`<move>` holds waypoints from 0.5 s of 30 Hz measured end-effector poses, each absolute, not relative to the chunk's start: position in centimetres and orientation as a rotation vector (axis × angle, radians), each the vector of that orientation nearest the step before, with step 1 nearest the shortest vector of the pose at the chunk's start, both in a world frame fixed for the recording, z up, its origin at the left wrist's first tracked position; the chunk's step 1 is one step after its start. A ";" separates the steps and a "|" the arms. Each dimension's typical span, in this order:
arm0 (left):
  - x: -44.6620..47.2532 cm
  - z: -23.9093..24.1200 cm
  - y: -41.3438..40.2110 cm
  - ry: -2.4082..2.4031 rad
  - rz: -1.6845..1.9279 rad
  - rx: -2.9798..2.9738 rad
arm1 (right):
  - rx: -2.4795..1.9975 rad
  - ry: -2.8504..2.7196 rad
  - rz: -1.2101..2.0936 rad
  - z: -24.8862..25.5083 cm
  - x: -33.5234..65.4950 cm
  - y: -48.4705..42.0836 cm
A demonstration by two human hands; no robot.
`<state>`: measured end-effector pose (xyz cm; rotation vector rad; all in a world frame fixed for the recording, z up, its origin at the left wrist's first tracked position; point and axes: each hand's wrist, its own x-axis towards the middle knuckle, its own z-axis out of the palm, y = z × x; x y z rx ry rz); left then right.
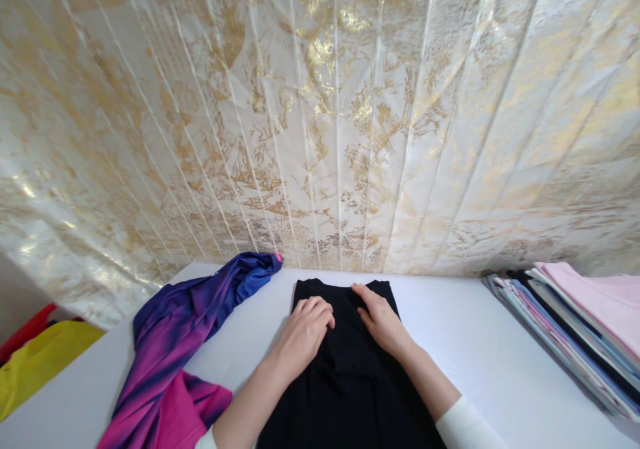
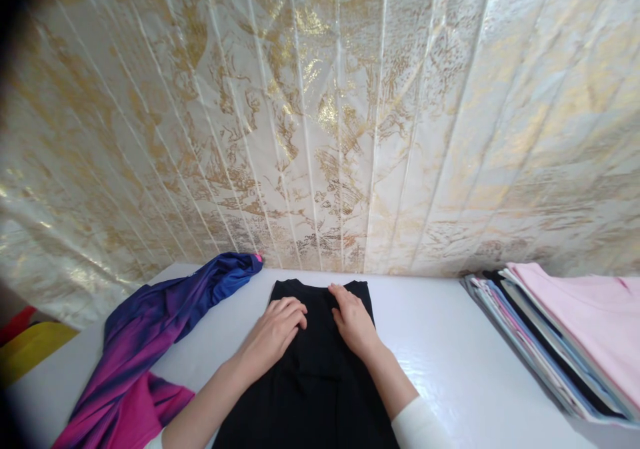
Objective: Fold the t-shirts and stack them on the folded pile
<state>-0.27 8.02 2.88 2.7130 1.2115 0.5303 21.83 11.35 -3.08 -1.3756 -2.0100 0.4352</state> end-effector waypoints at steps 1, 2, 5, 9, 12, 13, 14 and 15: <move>-0.4 3.0 7.9 1.208 0.541 2.718 | -1.374 -2.024 0.419 -3.2 21.8 11.4; -0.5 3.2 7.7 1.209 0.554 2.721 | -1.373 -2.034 0.404 -3.4 21.8 11.5; -0.9 4.0 7.1 1.220 0.554 2.724 | -1.371 -2.051 0.371 -3.7 22.0 11.7; -0.7 4.7 6.5 1.267 0.543 2.696 | -1.360 -2.065 0.336 -3.8 22.2 11.9; 0.1 4.5 6.2 1.255 0.623 2.642 | -1.354 -2.058 0.302 -3.6 22.4 12.0; 0.3 4.4 6.1 1.213 0.624 2.633 | -1.352 -2.057 0.291 -3.5 22.4 11.9; 0.5 4.2 6.1 1.158 0.605 2.628 | -1.348 -2.059 0.280 -3.3 22.3 11.9; 0.5 4.0 6.0 1.102 0.570 2.624 | -1.343 -2.065 0.271 -3.1 22.1 11.8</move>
